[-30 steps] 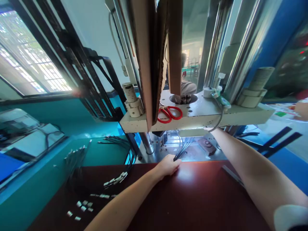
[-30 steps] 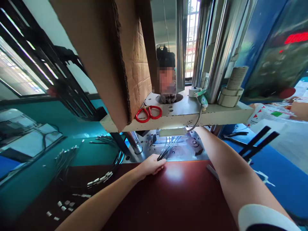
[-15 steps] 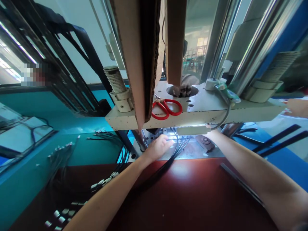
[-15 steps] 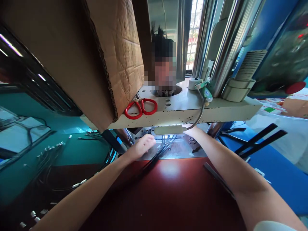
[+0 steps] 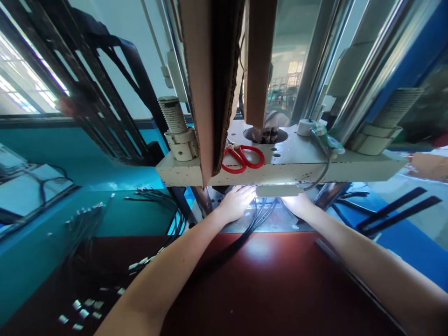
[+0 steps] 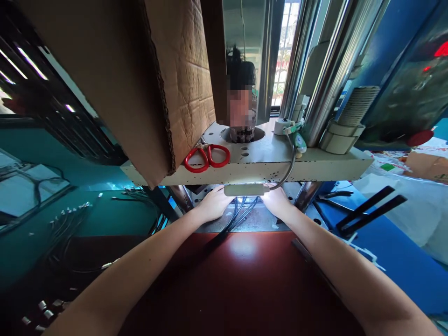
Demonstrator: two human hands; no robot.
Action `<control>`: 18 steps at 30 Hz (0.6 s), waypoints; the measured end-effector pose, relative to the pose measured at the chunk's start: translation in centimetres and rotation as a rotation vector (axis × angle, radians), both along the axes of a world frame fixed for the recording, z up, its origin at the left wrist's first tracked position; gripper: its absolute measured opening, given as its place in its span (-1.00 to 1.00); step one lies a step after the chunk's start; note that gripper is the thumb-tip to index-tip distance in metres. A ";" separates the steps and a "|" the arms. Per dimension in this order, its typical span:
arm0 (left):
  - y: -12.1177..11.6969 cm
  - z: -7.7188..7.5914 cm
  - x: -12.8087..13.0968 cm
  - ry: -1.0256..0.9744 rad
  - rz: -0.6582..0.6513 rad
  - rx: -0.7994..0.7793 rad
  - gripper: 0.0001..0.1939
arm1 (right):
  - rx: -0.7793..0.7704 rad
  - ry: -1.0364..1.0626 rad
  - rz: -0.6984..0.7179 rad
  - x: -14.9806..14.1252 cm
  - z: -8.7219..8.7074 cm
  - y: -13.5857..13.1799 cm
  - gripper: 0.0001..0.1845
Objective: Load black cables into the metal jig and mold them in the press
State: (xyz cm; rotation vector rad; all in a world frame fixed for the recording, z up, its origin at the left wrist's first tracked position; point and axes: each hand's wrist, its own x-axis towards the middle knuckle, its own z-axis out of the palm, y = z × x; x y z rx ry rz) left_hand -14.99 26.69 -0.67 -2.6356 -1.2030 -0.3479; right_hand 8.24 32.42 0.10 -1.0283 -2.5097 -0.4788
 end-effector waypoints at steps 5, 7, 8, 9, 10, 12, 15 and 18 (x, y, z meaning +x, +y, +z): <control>0.1 -0.2 0.2 -0.163 0.036 -0.030 -0.56 | 0.002 -0.038 -0.002 0.3 0.0 -0.7 -0.69; 0.4 0.5 1.0 -0.271 0.034 -0.073 -0.56 | -0.013 -0.050 -0.027 0.2 0.1 -0.9 -0.69; 0.6 1.0 1.5 -0.312 0.020 -0.102 -0.57 | -0.025 -0.056 -0.037 0.2 0.1 -0.9 -0.69; 0.7 1.4 2.1 -0.337 -0.004 -0.130 -0.59 | -0.036 -0.061 -0.042 0.3 0.1 -0.9 -0.70; 0.7 1.9 2.6 -0.347 -0.031 -0.148 -0.61 | -0.045 -0.067 -0.041 0.3 0.1 -0.9 -0.69; 0.7 2.4 3.7 -0.335 -0.075 -0.160 -0.64 | -0.053 -0.084 -0.028 0.4 0.0 -0.8 -0.68; 0.6 2.1 4.8 -0.305 -0.064 -0.149 -0.59 | -0.067 -0.107 -0.002 0.4 0.0 -0.7 -0.65; 0.6 1.2 5.2 -0.285 -0.016 -0.125 -0.53 | -0.100 -0.126 0.051 0.4 0.0 -0.7 -0.59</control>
